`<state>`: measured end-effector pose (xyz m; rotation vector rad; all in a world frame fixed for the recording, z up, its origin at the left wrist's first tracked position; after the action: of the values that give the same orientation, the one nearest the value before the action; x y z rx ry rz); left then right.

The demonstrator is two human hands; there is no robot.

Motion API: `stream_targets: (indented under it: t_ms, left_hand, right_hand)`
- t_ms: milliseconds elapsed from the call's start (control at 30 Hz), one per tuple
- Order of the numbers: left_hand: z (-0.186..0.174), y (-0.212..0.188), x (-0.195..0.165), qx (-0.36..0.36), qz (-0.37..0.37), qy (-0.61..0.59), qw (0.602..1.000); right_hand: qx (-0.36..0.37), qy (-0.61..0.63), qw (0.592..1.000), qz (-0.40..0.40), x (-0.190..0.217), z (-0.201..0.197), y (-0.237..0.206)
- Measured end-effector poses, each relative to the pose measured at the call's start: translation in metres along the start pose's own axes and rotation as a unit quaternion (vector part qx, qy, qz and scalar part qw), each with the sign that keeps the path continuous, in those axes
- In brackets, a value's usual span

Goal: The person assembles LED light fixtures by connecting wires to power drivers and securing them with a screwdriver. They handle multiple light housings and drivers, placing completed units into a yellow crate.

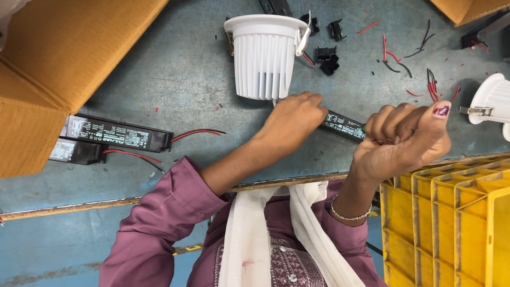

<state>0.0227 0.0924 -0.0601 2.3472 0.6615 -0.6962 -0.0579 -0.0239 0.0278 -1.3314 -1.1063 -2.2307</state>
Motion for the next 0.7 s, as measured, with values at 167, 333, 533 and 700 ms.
stream_targets:
  t_ms: [167, 333, 533, 700]
  left_hand:
    - [-0.0031, -0.0009, 0.0044, 0.019, -0.065, -0.057, 0.996]
    - [-0.006, -0.0012, 0.004, 0.026, -0.059, -0.053, 0.996]
    - [-0.004, -0.0015, 0.0013, 0.022, -0.061, -0.034, 0.997]
    - [0.0008, -0.0018, -0.0001, 0.015, -0.039, -0.014, 0.999]
  right_hand:
    - [0.004, 0.006, 1.0, 0.002, 0.0013, 0.0009, -0.0024]
    - [0.007, 0.008, 1.0, 0.003, 0.0018, -0.0008, -0.0037]
    - [0.006, 0.008, 1.0, -0.002, 0.0012, -0.0031, -0.0024]
    - [0.011, 0.005, 1.0, 0.0, 0.0015, -0.0039, -0.0007]
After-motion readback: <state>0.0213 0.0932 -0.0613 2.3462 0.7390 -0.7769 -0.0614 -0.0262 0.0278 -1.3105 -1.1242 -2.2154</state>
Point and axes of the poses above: each hand's wrist, its own y-axis towards the middle knuckle, its own z-axis out of the palm, x = y × z, the point moved 1 cm from there along y, towards the middle knuckle, and after that the axes turned 2 degrees about -z, right-handed, at the moved point
